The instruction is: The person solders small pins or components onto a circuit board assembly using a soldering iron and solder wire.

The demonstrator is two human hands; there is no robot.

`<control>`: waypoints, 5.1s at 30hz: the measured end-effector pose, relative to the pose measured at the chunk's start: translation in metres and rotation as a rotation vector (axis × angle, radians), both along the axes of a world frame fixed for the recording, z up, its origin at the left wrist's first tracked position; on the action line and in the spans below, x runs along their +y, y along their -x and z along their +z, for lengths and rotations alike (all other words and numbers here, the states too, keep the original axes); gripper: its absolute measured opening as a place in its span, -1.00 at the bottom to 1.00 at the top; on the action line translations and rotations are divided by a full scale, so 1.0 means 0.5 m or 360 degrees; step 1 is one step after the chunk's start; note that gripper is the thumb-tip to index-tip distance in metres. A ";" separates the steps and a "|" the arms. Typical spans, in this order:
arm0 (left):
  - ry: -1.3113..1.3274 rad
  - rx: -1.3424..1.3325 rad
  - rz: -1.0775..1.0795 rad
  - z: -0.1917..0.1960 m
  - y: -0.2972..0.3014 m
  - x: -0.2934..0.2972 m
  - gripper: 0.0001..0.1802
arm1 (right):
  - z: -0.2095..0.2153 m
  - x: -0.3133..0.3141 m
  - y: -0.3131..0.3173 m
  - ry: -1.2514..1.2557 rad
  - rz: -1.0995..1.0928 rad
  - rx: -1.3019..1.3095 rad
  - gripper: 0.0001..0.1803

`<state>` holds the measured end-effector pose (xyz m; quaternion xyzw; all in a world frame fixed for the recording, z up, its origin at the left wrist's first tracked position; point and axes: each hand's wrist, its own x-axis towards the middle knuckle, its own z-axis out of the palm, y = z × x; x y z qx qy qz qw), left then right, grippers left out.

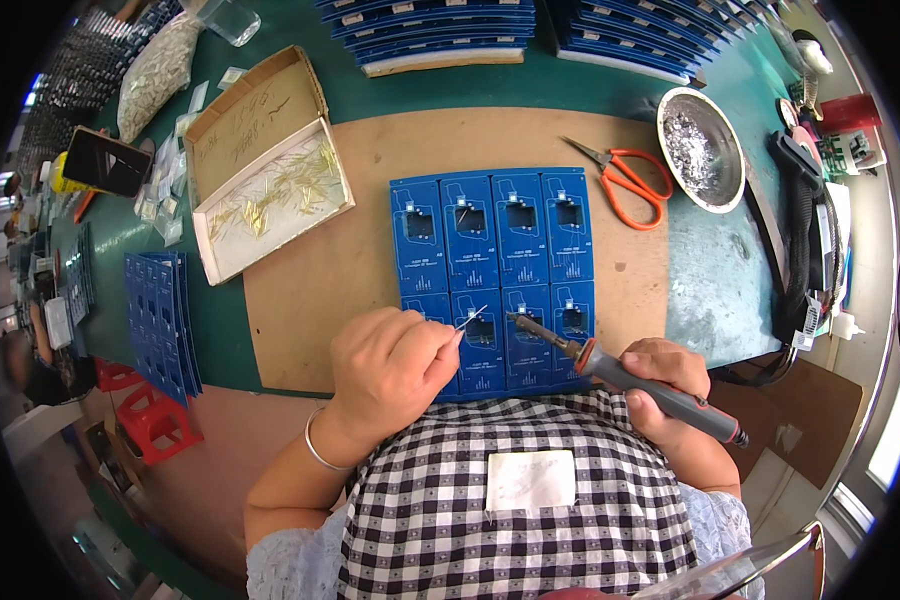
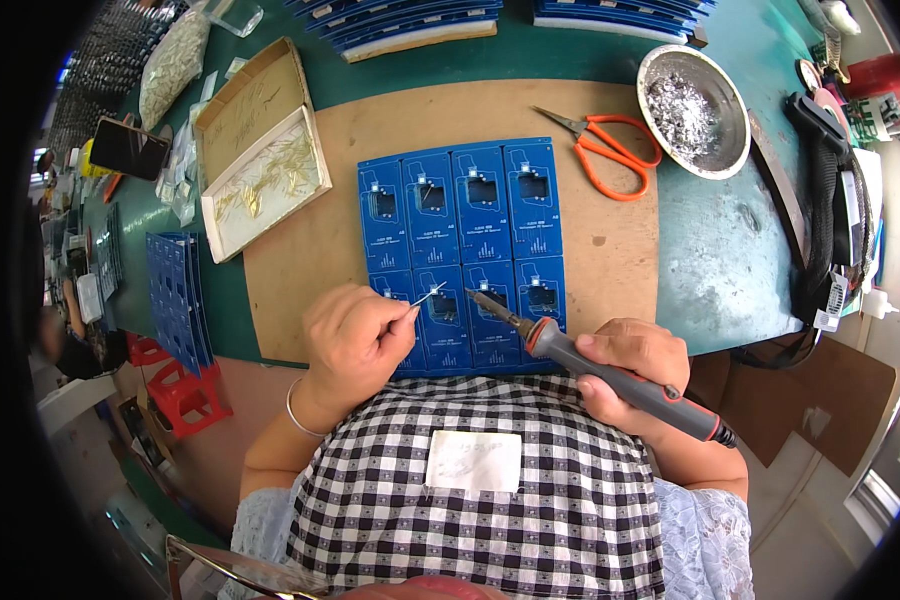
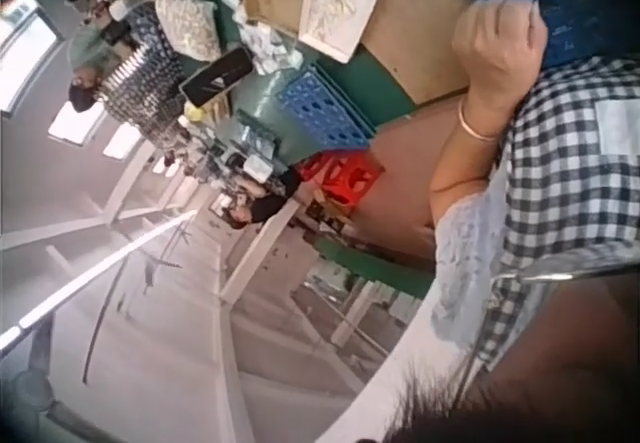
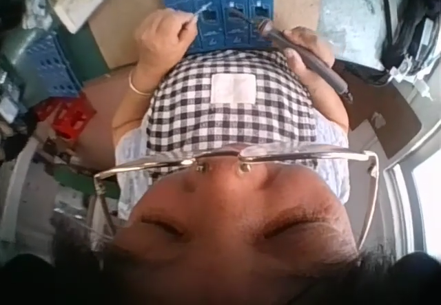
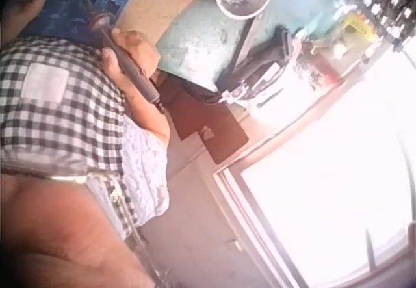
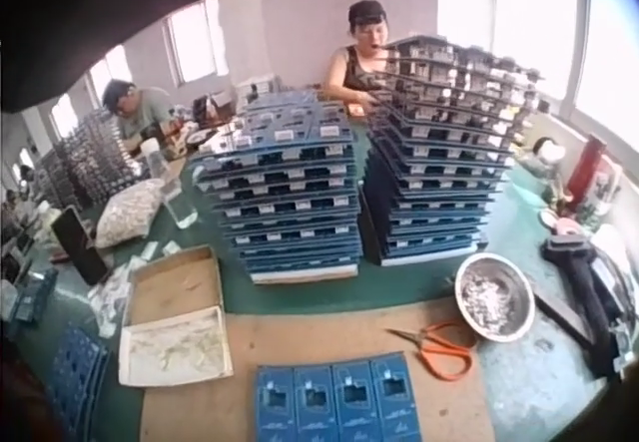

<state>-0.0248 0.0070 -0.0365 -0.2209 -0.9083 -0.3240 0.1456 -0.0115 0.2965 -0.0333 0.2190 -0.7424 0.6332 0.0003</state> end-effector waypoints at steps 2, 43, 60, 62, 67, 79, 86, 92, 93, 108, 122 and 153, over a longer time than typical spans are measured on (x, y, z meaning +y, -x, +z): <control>0.0011 0.0009 -0.0003 -0.004 -0.007 -0.003 -0.76 | -0.005 -0.012 0.003 -0.0002 0.0010 0.0030 -0.73; -0.0047 -0.0053 -0.0167 -0.003 0.003 0.031 -0.76 | 0.021 0.026 0.013 -0.0125 -0.0099 0.0095 -0.76; 0.0039 -0.0022 -0.0271 -0.006 0.029 0.062 -0.80 | 0.011 0.029 0.018 -0.0124 -0.0072 0.0043 -0.77; 0.0016 -0.0028 -0.0269 -0.005 0.031 0.064 -0.78 | 0.011 0.026 0.018 -0.0136 -0.0078 0.0062 -0.76; 0.0093 -0.0086 -0.0333 -0.003 0.029 0.065 -0.79 | 0.013 0.027 0.020 -0.0105 -0.0092 0.0102 -0.76; 0.0120 -0.0019 -0.0483 0.010 0.060 0.111 -0.82 | 0.030 0.102 0.006 -0.0134 -0.0259 0.0066 -0.75; 0.0145 -0.0065 -0.0575 0.008 0.077 0.135 -0.82 | 0.018 0.109 0.002 -0.0153 -0.0210 0.0000 -0.75; 0.0198 -0.0074 -0.0532 0.007 0.079 0.136 -0.84 | 0.017 0.103 0.005 -0.0149 -0.0218 -0.0041 -0.75; 0.0211 -0.0070 -0.0527 0.007 0.081 0.136 -0.84 | 0.017 0.102 0.007 -0.0165 -0.0219 -0.0029 -0.75; -0.0250 -0.0506 -0.0356 0.031 0.089 0.092 -0.82 | 0.033 0.120 0.018 0.0071 -0.0241 -0.0119 -0.71; 0.0048 -0.0428 -0.0376 0.046 0.222 0.114 -0.92 | 0.090 0.135 0.123 -0.0492 0.0129 -0.0032 -0.59; 0.0055 -0.0296 -0.0400 0.036 0.240 0.093 -0.88 | 0.107 0.111 0.150 -0.0562 0.0234 -0.0058 -0.56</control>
